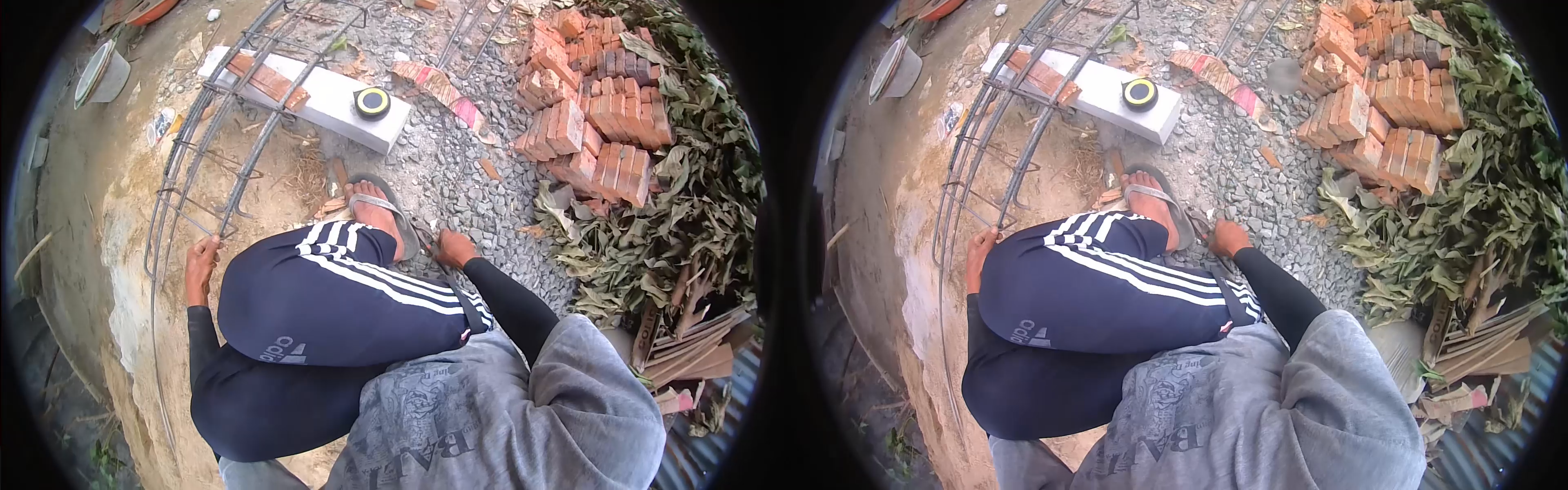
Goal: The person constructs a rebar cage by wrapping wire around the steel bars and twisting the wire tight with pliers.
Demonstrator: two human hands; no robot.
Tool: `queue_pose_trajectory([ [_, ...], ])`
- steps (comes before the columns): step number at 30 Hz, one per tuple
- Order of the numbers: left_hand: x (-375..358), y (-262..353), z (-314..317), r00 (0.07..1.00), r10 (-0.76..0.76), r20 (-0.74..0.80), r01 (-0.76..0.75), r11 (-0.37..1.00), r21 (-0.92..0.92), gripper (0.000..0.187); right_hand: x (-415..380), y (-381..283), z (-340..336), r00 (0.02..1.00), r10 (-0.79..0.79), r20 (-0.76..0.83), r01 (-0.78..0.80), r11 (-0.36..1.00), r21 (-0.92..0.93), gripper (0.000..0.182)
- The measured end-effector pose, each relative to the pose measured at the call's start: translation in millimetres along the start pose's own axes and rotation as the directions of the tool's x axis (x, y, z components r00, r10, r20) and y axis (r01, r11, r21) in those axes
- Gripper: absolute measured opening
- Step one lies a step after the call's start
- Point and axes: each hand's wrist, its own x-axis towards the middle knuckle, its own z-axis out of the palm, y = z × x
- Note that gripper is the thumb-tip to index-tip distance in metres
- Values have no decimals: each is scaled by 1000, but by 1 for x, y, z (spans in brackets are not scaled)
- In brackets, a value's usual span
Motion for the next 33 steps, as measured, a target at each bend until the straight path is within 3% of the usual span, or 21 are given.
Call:
queue_pose_trajectory([
  [2,5,9,-4,997,-60,45,58,996,61,49,-17,11,15,991,-115,-67,116,993,6,69],
  [6,14,-9,-9,995,-38,95,37,999,10,45,-16,20,14,980,-201,4,201,979,36,81],
  [8,18,-19,-7,997,-11,70,12,1000,-5,44,-12,25,14,990,-142,23,140,987,77,75],
  [9,19,-22,-7,999,15,31,-17,998,61,44,-4,38,32,986,-159,39,154,980,125,71],
  [12,31,-36,-3,998,40,41,-40,999,-5,44,40,85,72,959,-236,157,163,913,374,58],
  [14,36,-34,-2,998,66,12,-66,998,-1,43,-7,51,1,849,-189,494,-201,749,631,50],
  [15,32,-28,1,996,86,-6,-86,996,-28,43,-28,41,-24,845,-301,442,-87,739,668,46],
  [17,31,-34,2,996,91,-13,-91,996,-23,43,-60,15,-66,849,-199,489,-194,744,640,51],
  [18,29,-35,1,995,99,-23,-100,995,-30,43,-101,-22,-117,852,-217,477,-181,732,657,67],
  [19,30,-29,1,994,110,-24,-111,993,-33,42,-84,-3,-106,849,-265,457,-154,702,695,75],
  [23,37,-43,6,994,109,-17,-110,992,-60,43,-131,-48,-186,922,-293,253,27,700,713,73],
  [26,32,-30,2,997,72,-10,-73,995,-64,43,-156,-76,-228,917,-383,114,104,505,857,71],
  [28,37,-30,2,992,124,8,-123,988,-97,43,-161,-91,-251,893,-448,-30,224,386,895,67],
  [31,31,-25,2,995,101,-10,-101,994,-43,43,-205,-153,-311,829,-413,-378,556,525,644,61],
  [32,35,-25,4,992,124,-7,-124,992,-36,43,-228,-185,-326,779,-410,-475,625,567,537,59],
  [33,35,-28,4,991,136,0,-136,990,-30,44,-254,-215,-336,788,-386,-480,613,566,551,57],
])
